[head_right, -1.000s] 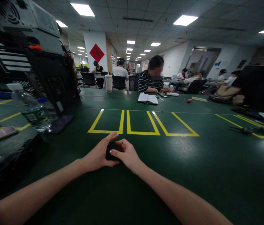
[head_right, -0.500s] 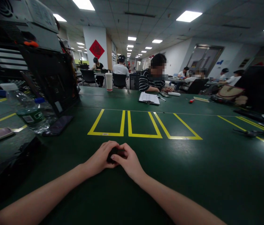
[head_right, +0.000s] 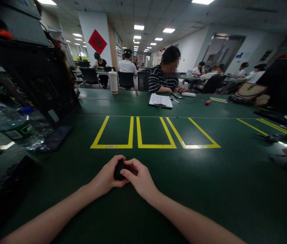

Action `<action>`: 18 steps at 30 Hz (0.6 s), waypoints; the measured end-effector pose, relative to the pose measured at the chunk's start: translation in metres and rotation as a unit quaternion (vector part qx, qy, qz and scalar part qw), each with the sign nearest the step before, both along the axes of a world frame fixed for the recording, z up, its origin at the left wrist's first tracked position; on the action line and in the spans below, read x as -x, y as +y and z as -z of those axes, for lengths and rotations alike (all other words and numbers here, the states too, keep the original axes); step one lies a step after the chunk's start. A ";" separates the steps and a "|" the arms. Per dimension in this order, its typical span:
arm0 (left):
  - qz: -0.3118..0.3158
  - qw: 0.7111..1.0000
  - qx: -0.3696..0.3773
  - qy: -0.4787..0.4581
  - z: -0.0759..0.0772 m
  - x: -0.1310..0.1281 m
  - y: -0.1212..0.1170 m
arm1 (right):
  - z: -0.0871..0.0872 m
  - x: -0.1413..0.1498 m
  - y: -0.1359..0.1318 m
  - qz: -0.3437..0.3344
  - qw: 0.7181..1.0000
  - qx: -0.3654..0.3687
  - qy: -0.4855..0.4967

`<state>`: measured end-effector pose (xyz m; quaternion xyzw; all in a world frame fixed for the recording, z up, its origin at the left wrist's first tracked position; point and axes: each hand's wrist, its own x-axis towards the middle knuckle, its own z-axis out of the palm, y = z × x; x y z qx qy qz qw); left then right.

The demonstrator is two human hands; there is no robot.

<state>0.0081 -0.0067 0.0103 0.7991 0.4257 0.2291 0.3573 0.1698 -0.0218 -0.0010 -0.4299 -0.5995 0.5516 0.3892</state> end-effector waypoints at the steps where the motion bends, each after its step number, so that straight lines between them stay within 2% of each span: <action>1: 0.003 1.000 0.000 -0.001 0.000 0.000 0.000 | 0.000 0.000 0.000 0.000 1.000 0.000 0.000; 4: 0.017 1.000 -0.017 0.008 0.000 0.002 -0.002 | -0.003 0.000 -0.003 -0.002 1.000 -0.005 0.000; 11: 0.056 0.990 -0.113 0.066 -0.008 0.005 -0.008 | -0.007 -0.001 -0.009 -0.012 0.999 -0.033 -0.005; 18: 0.067 0.987 -0.120 0.085 -0.007 0.008 -0.007 | -0.003 -0.001 -0.010 -0.016 1.000 -0.005 -0.011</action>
